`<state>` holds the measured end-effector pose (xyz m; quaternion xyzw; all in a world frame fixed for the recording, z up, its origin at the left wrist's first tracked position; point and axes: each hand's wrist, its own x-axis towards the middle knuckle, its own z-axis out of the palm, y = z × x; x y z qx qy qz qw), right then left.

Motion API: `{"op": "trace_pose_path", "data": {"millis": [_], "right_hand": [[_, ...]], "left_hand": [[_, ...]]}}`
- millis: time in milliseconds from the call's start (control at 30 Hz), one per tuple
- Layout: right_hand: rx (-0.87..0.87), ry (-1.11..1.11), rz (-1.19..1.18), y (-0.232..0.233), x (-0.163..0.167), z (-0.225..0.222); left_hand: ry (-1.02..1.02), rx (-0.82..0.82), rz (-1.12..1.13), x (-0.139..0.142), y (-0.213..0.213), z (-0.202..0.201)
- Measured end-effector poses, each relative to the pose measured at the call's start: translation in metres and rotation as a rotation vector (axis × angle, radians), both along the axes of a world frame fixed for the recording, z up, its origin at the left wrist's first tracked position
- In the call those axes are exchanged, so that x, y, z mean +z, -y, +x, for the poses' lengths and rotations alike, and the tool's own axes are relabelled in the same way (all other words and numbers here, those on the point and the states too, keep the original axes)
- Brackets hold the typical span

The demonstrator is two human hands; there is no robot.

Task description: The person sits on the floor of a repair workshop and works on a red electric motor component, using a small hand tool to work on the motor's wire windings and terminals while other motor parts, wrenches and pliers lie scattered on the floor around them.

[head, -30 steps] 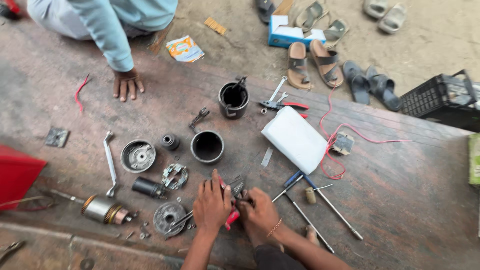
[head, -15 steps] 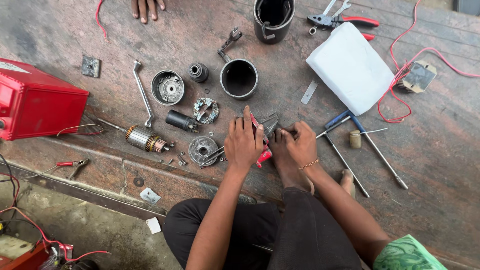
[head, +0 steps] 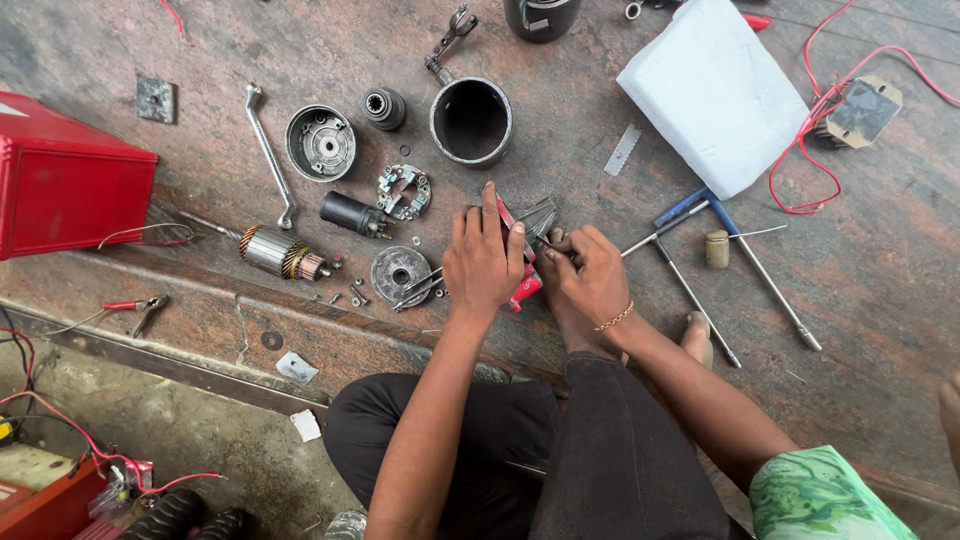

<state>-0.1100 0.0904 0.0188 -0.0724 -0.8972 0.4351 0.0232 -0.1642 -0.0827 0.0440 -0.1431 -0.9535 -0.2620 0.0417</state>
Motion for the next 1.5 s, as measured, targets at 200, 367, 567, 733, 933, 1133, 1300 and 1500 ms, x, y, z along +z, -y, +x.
{"op": "trace_pose_path", "data": {"millis": [200, 367, 567, 733, 933, 1133, 1300, 1500], "right_hand": [[0.046, -0.087, 0.052, -0.002, 0.017, -0.007], [0.044, 0.023, 0.122, -0.004, 0.022, -0.011], [0.075, -0.005, 0.157, -0.005, 0.019, -0.01], [0.054, 0.004, 0.161, -0.008, 0.018, -0.013], [0.057, 0.01, 0.161, -0.004, 0.016, -0.007], [0.071, -0.031, 0.116, -0.006, 0.014, -0.009], [0.031, 0.017, 0.177, 0.003, 0.019, -0.004], [0.018, -0.011, 0.105, 0.0, 0.019, 0.002]], "left_hand": [[0.013, 0.003, -0.012, -0.001, 0.001, 0.002], [-0.001, 0.001, -0.004, 0.0, 0.0, 0.002], [0.056, 0.008, -0.005, -0.001, 0.002, 0.002], [0.042, -0.001, -0.024, -0.002, 0.002, 0.002], [0.0, -0.003, -0.031, -0.004, 0.002, 0.002], [-0.012, 0.001, -0.049, -0.005, 0.001, 0.003], [0.033, 0.003, -0.031, -0.007, 0.002, 0.003], [-0.007, 0.01, -0.056, -0.009, 0.002, 0.004]]}}
